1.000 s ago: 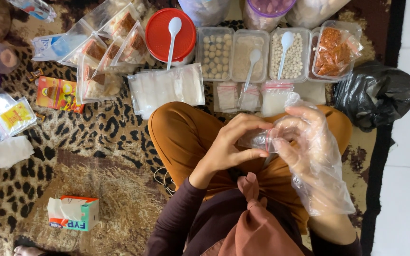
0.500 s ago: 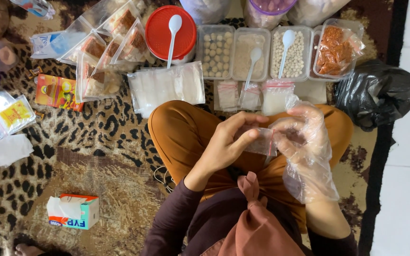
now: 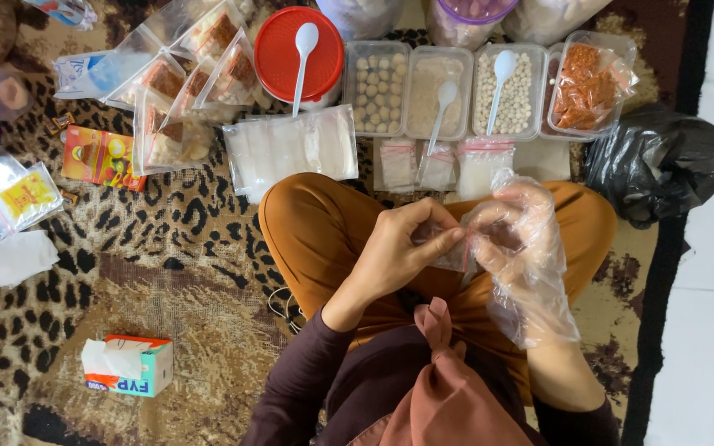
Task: The person, wearing gloves, uses a small spoon to portion ingredients including small white pellets and other items from containers into small plastic bags, then seals the bags by hand.
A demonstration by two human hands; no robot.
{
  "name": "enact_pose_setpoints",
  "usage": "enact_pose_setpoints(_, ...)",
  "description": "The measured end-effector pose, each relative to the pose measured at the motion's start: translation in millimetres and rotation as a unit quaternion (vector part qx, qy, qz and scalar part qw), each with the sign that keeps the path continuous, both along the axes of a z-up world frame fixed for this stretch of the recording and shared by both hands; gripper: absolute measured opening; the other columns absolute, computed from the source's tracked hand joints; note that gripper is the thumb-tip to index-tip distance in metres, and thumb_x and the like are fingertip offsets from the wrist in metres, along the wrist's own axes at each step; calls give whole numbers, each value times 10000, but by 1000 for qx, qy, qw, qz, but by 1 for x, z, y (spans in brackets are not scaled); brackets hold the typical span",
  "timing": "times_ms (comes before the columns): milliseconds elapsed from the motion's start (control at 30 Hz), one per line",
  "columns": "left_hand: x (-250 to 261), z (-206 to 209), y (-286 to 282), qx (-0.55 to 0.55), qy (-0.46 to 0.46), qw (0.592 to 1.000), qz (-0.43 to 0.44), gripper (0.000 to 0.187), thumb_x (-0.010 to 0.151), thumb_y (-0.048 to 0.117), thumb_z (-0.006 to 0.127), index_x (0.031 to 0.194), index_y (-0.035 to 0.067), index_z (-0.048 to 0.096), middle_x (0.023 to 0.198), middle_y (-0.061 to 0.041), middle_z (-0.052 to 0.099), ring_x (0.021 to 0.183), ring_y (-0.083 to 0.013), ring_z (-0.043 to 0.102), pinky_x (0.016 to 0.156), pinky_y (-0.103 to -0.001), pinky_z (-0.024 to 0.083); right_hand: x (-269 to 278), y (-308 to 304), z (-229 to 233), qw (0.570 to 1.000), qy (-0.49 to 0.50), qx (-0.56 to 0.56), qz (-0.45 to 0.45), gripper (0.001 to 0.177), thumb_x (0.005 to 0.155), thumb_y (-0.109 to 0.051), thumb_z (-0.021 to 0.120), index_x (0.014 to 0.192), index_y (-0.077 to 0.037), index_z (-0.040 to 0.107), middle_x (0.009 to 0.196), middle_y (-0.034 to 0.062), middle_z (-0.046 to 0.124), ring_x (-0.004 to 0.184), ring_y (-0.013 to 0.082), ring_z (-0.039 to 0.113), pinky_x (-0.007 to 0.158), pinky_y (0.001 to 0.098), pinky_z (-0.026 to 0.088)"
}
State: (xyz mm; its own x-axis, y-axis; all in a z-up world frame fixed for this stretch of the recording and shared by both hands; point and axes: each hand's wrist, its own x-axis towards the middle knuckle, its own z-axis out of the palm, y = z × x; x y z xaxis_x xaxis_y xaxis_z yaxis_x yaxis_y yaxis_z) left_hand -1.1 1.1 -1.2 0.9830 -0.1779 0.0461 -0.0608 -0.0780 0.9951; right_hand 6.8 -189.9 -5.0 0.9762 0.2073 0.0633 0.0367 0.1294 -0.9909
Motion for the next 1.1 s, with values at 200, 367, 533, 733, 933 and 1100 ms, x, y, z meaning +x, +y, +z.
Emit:
enact_pose_setpoints(200, 2, 0, 0, 9, -19, 1000, 13, 98, 929, 189, 742, 981, 108, 726, 774, -74, 697, 707, -221, 672, 605, -319, 514, 0, 7, 1, 999, -29, 18, 3, 514, 871, -34, 734, 1275, -38, 417, 815, 130, 625, 837, 196, 663, 725, 268, 556)
enact_pose_setpoints(367, 3, 0, -1, 24, -84, 996, 28, 52, 935, 141, 728, 965, 106, 703, 754, -55, 658, 676, -208, 648, 597, -291, 520, -2, 9, 0, 1000, 18, 16, 7, 552, 845, -70, 739, 1286, -95, 408, 817, 104, 644, 830, 182, 671, 721, 273, 549)
enact_pose_setpoints(533, 3, -7, -3, 60, -151, 986, 35, 53, 942, 111, 721, 979, 111, 683, 778, -38, 641, 675, -212, 652, 600, -294, 540, -3, 8, -13, 999, 35, 26, 17, 599, 823, -54, 771, 1279, -99, 385, 812, 116, 634, 827, 198, 665, 732, 297, 558)
enact_pose_setpoints(733, 6, -9, -2, 109, -263, 958, 34, 40, 961, 112, 686, 976, 89, 657, 765, -51, 579, 650, -244, 625, 594, -308, 550, -9, 16, -16, 998, 69, -2, 8, 591, 854, -5, 781, 1290, -99, 394, 848, 113, 672, 752, 174, 656, 664, 275, 583)
enact_pose_setpoints(933, 10, -6, 4, 140, -340, 930, 25, 21, 971, 90, 651, 958, 74, 648, 769, -59, 552, 636, -248, 588, 602, -311, 548, -14, 16, -34, 992, 105, 75, 14, 547, 882, -19, 741, 1291, -120, 392, 935, 114, 689, 814, 161, 674, 672, 296, 630)
enact_pose_setpoints(1100, 20, 14, 14, 173, -290, 941, -27, 140, 956, 241, 688, 966, 103, 661, 888, -66, 616, 806, -284, 635, 703, -369, 542, -11, 18, -12, 994, 23, -103, 28, 498, 896, 17, 719, 1273, -66, 404, 911, 127, 683, 717, 185, 667, 596, 320, 599)
